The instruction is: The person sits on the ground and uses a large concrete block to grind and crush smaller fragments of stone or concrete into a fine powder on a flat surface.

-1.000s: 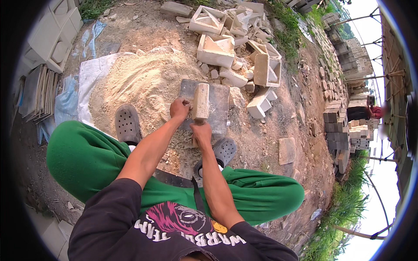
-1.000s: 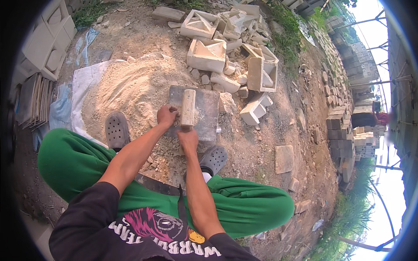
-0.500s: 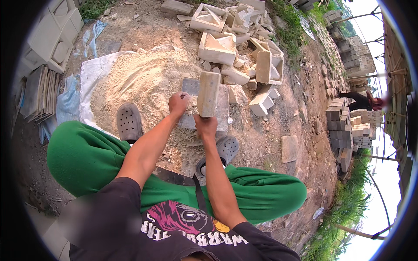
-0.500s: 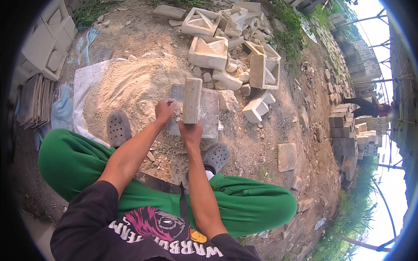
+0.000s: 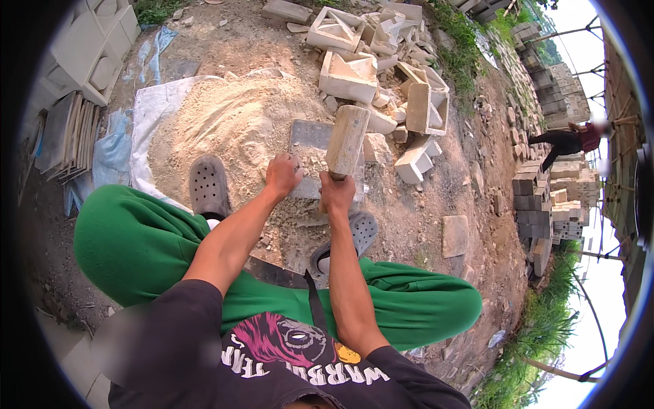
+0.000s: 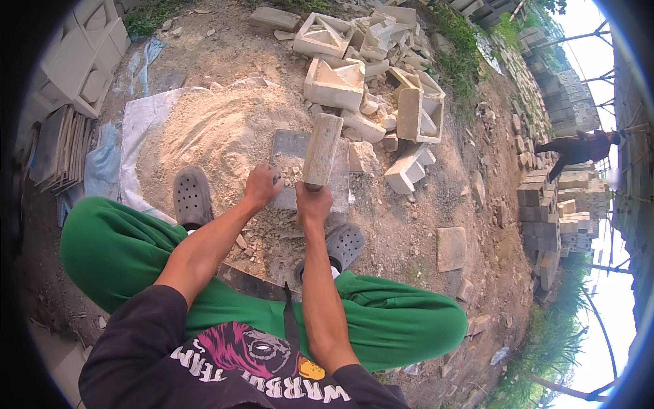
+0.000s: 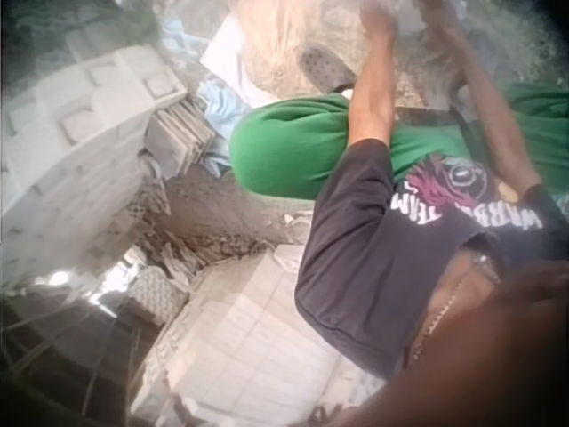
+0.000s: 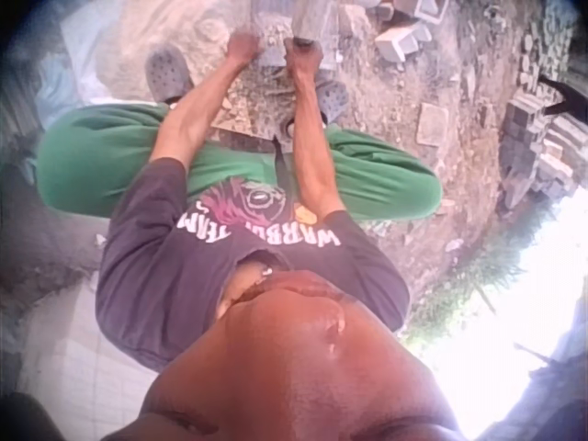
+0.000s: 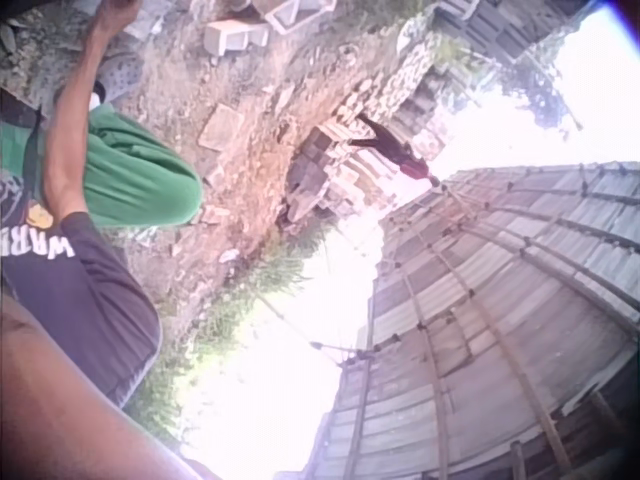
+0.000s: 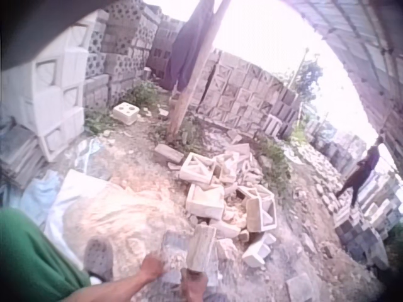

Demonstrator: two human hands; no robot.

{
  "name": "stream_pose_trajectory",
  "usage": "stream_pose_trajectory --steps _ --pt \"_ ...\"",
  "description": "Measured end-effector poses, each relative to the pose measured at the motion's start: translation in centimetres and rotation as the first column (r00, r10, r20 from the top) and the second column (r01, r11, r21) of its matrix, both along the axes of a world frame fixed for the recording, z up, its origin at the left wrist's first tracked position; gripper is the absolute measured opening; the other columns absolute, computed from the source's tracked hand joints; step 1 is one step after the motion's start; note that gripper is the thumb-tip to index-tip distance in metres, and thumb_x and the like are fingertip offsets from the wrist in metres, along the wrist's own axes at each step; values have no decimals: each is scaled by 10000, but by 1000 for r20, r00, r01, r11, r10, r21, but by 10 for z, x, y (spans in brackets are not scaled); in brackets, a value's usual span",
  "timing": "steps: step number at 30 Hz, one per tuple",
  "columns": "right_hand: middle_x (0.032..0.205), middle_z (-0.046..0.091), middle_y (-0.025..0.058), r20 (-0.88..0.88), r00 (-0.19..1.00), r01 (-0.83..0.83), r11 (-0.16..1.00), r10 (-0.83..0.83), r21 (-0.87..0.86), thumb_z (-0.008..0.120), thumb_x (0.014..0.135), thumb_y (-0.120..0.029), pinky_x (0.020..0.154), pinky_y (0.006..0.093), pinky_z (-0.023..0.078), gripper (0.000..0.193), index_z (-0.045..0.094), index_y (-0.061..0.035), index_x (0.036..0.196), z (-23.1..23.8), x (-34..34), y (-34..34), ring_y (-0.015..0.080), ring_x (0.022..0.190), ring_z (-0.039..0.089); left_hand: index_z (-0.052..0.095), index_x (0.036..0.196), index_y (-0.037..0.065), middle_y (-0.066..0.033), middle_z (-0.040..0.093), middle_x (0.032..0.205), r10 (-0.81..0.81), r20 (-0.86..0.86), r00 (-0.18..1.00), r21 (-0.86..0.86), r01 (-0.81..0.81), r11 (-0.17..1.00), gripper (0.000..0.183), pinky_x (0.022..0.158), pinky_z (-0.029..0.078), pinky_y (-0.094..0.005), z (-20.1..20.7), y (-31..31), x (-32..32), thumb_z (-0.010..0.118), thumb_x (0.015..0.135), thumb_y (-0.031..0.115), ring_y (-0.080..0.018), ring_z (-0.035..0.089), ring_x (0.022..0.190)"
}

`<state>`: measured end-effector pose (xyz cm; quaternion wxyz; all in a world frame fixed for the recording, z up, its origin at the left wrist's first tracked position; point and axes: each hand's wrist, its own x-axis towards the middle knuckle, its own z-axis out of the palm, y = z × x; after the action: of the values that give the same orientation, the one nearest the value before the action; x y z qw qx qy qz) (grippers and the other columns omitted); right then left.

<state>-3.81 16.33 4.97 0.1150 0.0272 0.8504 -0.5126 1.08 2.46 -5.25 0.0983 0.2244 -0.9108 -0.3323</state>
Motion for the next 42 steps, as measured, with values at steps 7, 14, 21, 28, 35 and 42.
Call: stream_pose_trajectory --steps 7,14,21,28,35,42 --pt "849 732 199 144 984 -141 947 102 290 756 685 -258 784 413 540 366 721 7 935 -65 14 22 306 862 726 739 950 132 -120 644 930 -105 31 994 -97 107 989 196 825 508 -456 10 9 -4 742 794 252 -324 622 936" --pt "688 673 104 101 993 -60 997 54 55 728 733 -166 508 330 512 256 674 58 844 2 -10 8 164 550 655 740 993 124 -124 654 956 -66 83 994 -15 68 998 204 825 507 -451 6 10 -10 720 818 228 -332 628 950" --pt "715 688 138 -303 950 -102 991 73 -82 709 767 -164 610 383 524 245 649 37 894 82 -32 -14 275 644 684 712 1081 64 -165 689 990 -19 60 998 205 7 979 294 851 514 -447 9 10 -14 705 839 231 -348 650 957" --pt "811 718 188 141 988 -119 904 66 410 747 682 -305 754 416 531 423 706 55 900 -74 3 24 304 809 710 689 1118 44 -186 687 986 -22 36 999 260 12 966 312 824 524 -444 6 7 -19 708 826 153 -364 652 955" --pt "764 718 149 342 936 -174 957 87 233 765 670 -288 657 376 540 419 719 59 900 -23 -9 22 258 691 705 676 1139 44 -204 672 1006 30 71 997 259 -47 965 322 811 524 -454 4 -2 -19 685 820 95 -380 643 964" --pt "685 689 109 -83 991 -94 987 105 132 737 740 -177 521 345 507 226 684 35 798 32 -27 -2 162 536 647 688 1140 77 -206 646 1075 -75 56 996 136 67 988 311 891 503 -460 1 6 -24 666 830 84 -402 623 1019"
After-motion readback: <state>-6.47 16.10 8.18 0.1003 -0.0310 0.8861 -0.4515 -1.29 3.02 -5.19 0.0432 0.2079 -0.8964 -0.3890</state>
